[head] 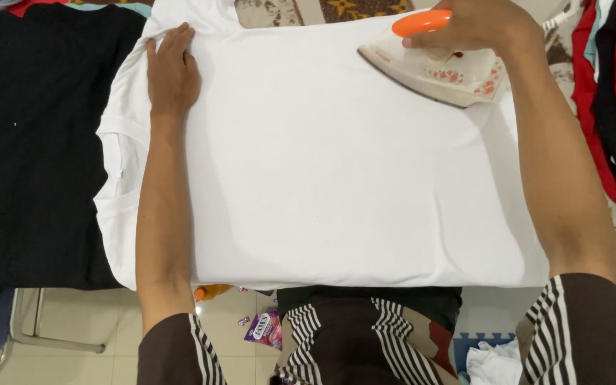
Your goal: Ironing and folding white and red t-shirts on a floor-level surface using a steam iron.
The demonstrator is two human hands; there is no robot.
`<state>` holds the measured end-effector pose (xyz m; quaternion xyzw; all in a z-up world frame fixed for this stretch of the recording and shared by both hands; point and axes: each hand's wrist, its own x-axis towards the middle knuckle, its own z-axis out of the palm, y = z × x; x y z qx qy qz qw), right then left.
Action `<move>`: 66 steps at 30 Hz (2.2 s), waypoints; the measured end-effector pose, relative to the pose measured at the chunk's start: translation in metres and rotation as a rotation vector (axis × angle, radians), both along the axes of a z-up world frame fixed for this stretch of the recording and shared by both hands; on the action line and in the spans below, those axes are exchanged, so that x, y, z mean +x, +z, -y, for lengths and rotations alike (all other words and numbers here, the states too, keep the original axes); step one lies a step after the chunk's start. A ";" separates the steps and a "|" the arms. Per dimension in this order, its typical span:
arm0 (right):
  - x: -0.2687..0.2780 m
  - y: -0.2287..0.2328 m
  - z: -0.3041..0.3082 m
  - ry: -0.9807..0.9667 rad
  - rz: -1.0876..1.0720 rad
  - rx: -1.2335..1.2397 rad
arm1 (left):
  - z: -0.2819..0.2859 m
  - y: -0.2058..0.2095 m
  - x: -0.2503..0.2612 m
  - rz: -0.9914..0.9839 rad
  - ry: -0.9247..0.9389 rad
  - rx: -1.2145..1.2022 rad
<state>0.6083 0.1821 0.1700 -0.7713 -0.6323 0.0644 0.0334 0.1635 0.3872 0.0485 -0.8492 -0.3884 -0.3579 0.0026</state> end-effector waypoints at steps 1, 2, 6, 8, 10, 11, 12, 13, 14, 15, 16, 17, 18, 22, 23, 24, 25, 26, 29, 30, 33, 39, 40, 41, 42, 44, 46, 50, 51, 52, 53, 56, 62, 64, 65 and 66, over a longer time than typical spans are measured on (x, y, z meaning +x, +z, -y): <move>-0.009 0.009 0.010 -0.007 0.000 -0.004 | 0.000 0.001 -0.001 0.000 -0.007 -0.004; -0.018 0.018 0.020 0.042 -0.061 -0.105 | 0.000 0.001 -0.001 0.000 0.000 -0.015; -0.066 0.044 0.085 0.030 -0.005 -0.439 | 0.004 0.004 0.000 0.005 -0.005 -0.042; -0.070 0.030 0.127 0.107 0.035 -0.540 | 0.003 0.001 -0.001 0.004 -0.018 -0.026; -0.073 0.021 0.169 0.188 0.077 -0.636 | 0.003 0.001 -0.001 0.006 -0.027 -0.005; -0.074 0.019 0.190 0.276 0.008 -0.643 | 0.004 0.000 0.000 0.001 -0.012 -0.004; -0.076 0.017 0.210 0.364 -0.066 -0.640 | 0.004 0.002 0.000 -0.005 0.004 0.000; -0.076 0.021 0.221 0.361 -0.062 -0.637 | 0.003 0.002 0.001 -0.001 0.002 0.003; -0.077 0.024 0.233 0.367 -0.064 -0.656 | 0.003 0.001 0.001 -0.023 0.013 0.004; -0.077 0.026 0.244 0.372 -0.065 -0.676 | 0.002 -0.001 0.001 -0.044 0.023 0.005; -0.076 0.027 0.239 0.367 -0.065 -0.678 | 0.000 -0.004 0.001 -0.042 0.018 0.002; -0.074 0.027 0.235 0.255 -0.023 -0.654 | -0.003 -0.007 0.000 -0.046 0.008 0.023; -0.073 0.027 0.229 0.144 0.015 -0.623 | -0.006 -0.008 -0.001 -0.053 -0.002 0.046; -0.034 -0.002 0.179 0.038 0.045 -0.302 | 0.000 -0.003 0.001 -0.066 0.017 0.043; -0.024 -0.006 0.163 0.012 0.115 -0.183 | 0.002 -0.002 0.001 -0.055 0.024 0.008; -0.013 -0.008 0.147 -0.014 0.185 -0.064 | 0.003 0.001 0.003 -0.043 0.029 -0.026; -0.006 -0.009 0.132 -0.018 0.187 -0.055 | 0.003 0.003 0.002 -0.041 0.026 -0.017; 0.001 -0.010 0.117 -0.005 0.205 0.017 | 0.004 0.004 0.003 -0.052 0.034 -0.048; 0.014 -0.017 0.072 -0.027 0.201 0.103 | 0.004 0.004 0.003 -0.076 0.047 -0.083; 0.018 -0.020 0.054 -0.054 0.173 0.110 | 0.004 0.005 0.002 -0.091 0.059 -0.096; 0.021 -0.007 0.016 -0.136 -0.048 -0.015 | 0.007 0.010 0.005 -0.099 0.072 -0.107; 0.028 -0.018 -0.016 -0.092 -0.097 0.093 | 0.017 0.022 0.008 -0.072 0.042 -0.107; 0.026 -0.011 -0.013 -0.097 -0.102 0.091 | 0.019 0.024 0.008 -0.077 0.038 -0.108; 0.024 -0.004 -0.010 -0.058 -0.143 0.025 | 0.021 0.026 0.008 -0.077 0.046 -0.138; 0.024 0.005 -0.007 -0.022 -0.179 -0.034 | 0.020 0.029 0.010 -0.073 0.050 -0.160; 0.020 0.035 0.009 0.003 -0.236 -0.131 | 0.022 0.032 0.012 -0.076 0.042 -0.169; 0.034 0.050 0.024 0.029 -0.293 -0.233 | 0.023 0.035 0.012 -0.078 0.034 -0.184; 0.114 0.021 0.046 0.159 -0.736 0.260 | 0.028 0.038 0.013 -0.073 0.020 -0.185; 0.138 0.006 0.051 0.153 -0.934 0.488 | 0.029 0.039 0.013 -0.077 0.027 -0.185; 0.139 -0.005 0.052 0.147 -0.935 0.490 | 0.021 0.030 0.009 -0.080 0.022 -0.185; 0.139 -0.009 0.048 0.110 -0.981 0.554 | 0.013 0.022 0.004 -0.143 0.038 -0.193; 0.135 -0.017 0.037 0.008 -1.109 0.749 | 0.004 0.010 -0.004 -0.204 0.056 -0.186; 0.143 -0.032 0.023 -0.198 -1.337 1.161 | 0.000 0.005 -0.006 -0.201 0.050 -0.178; 0.158 -0.044 0.018 -0.271 -1.407 1.301 | 0.009 0.016 0.000 -0.202 0.048 -0.189; 0.167 -0.053 0.015 -0.307 -1.440 1.372 | 0.017 0.025 0.006 -0.155 0.036 -0.190; 0.175 -0.058 0.005 -0.342 -1.472 1.443 | 0.025 0.035 0.011 -0.107 0.025 -0.191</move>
